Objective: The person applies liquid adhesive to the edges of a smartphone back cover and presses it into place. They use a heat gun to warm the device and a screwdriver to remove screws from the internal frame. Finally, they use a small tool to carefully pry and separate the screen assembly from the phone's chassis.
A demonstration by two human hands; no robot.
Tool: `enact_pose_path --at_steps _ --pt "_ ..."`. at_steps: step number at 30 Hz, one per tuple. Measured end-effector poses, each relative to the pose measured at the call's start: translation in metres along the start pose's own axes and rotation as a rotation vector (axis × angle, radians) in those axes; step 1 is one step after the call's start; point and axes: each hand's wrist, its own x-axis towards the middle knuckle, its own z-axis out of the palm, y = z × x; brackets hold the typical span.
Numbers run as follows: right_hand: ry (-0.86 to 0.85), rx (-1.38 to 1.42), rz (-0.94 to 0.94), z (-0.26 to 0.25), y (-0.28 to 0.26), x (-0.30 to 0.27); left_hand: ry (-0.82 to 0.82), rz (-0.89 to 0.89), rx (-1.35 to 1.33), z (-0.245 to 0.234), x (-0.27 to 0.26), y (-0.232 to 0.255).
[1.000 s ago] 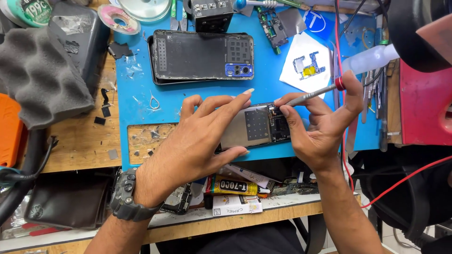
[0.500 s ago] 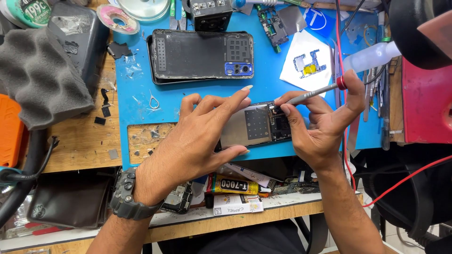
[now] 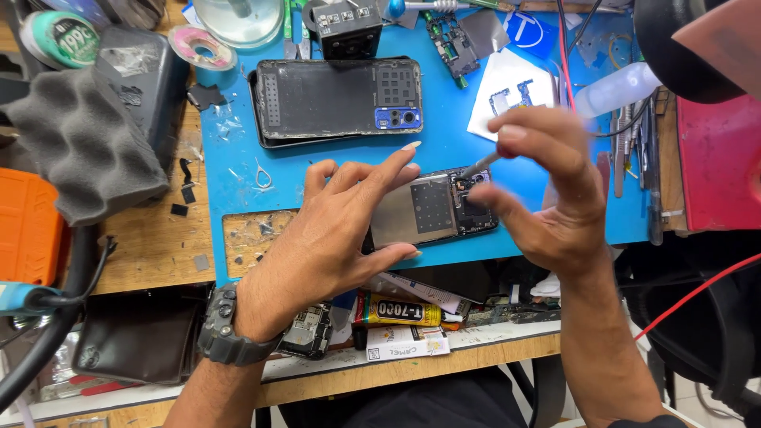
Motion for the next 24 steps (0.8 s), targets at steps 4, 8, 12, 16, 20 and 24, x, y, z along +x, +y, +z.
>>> enact_pose_path --at_steps 4,8,12,16,20,24 --pt "0.217 0.137 0.086 0.009 -0.011 -0.001 0.015 0.009 -0.030 -0.003 0.004 0.007" --pt "0.155 0.152 0.128 0.015 -0.015 -0.004 0.197 0.024 -0.021 0.008 0.016 0.014" --pt "0.167 -0.004 0.079 0.015 -0.013 -0.003 0.279 0.023 0.015 0.015 0.025 0.018" --pt "0.253 0.148 0.195 0.016 -0.022 -0.001 0.279 0.015 0.049 0.017 0.031 0.017" --pt "0.243 0.063 0.150 0.016 -0.019 -0.005 0.280 0.018 0.036 0.022 0.036 0.017" --pt "0.142 0.152 0.199 0.014 -0.024 -0.004 0.272 0.001 0.028 0.022 0.039 0.019"
